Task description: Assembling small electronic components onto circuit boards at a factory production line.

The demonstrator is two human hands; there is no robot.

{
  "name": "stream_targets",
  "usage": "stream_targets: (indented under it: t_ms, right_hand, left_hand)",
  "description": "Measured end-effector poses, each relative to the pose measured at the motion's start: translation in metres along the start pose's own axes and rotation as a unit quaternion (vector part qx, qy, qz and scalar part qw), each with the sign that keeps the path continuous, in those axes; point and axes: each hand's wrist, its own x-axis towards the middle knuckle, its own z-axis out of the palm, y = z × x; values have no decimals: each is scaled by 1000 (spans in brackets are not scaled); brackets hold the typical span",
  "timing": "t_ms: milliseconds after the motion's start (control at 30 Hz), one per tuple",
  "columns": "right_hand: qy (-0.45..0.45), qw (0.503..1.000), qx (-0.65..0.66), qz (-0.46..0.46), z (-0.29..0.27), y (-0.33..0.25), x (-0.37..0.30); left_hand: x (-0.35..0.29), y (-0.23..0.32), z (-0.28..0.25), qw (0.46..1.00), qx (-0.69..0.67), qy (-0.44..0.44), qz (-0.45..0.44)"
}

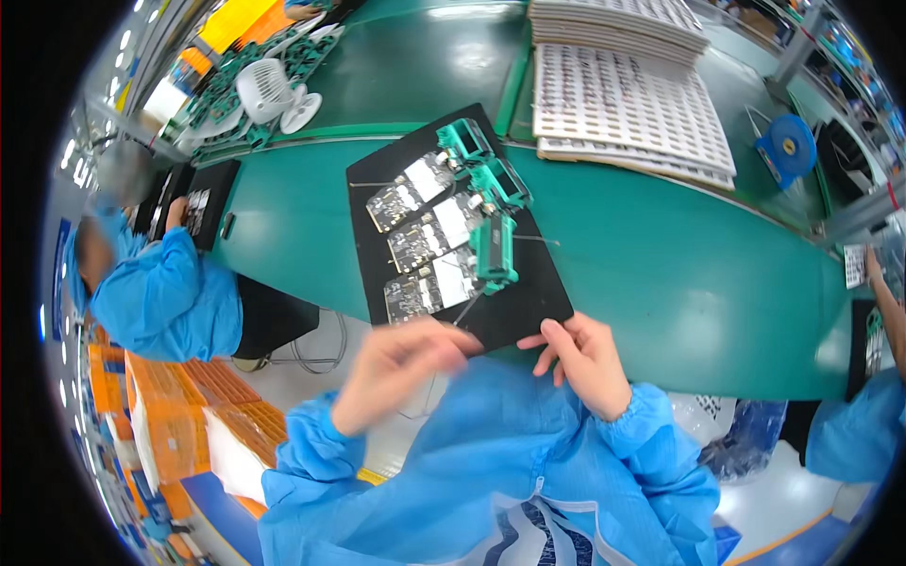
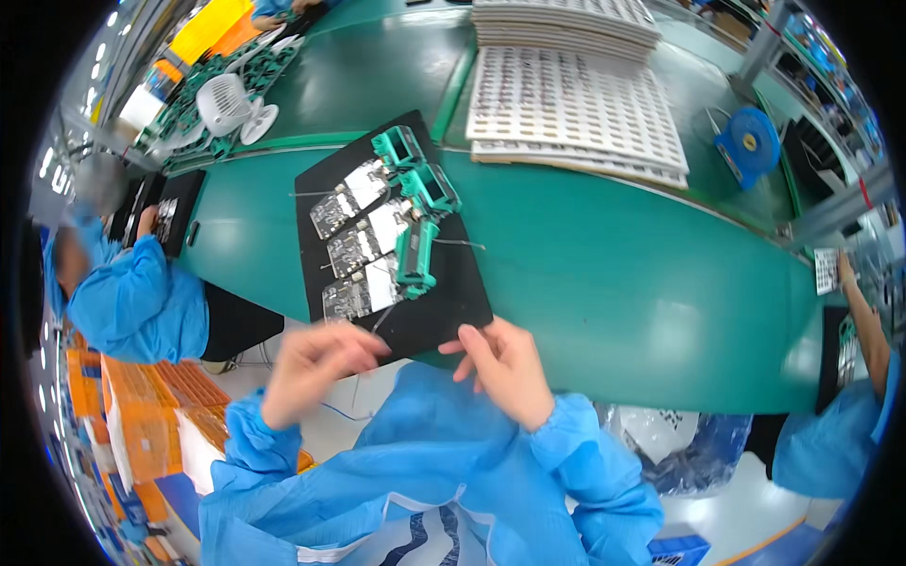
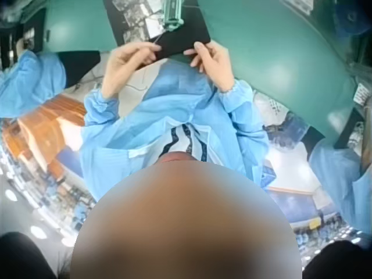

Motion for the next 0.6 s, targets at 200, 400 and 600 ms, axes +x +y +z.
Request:
stream_targets:
  t_ms: [200,400,600]
  right_hand:
    - [124,991,-14,-55,-52,-15,2]
    - [284,947,-101,-112,-149,-32,20]
    - [412,821,-329,-220,-238,-36,27]
  left_hand:
    - [71,-29,-80,884,305,258,243]
    - [110,-76,-97,861,373,246,242]
    - [122,-77,-33,930,263,155,204]
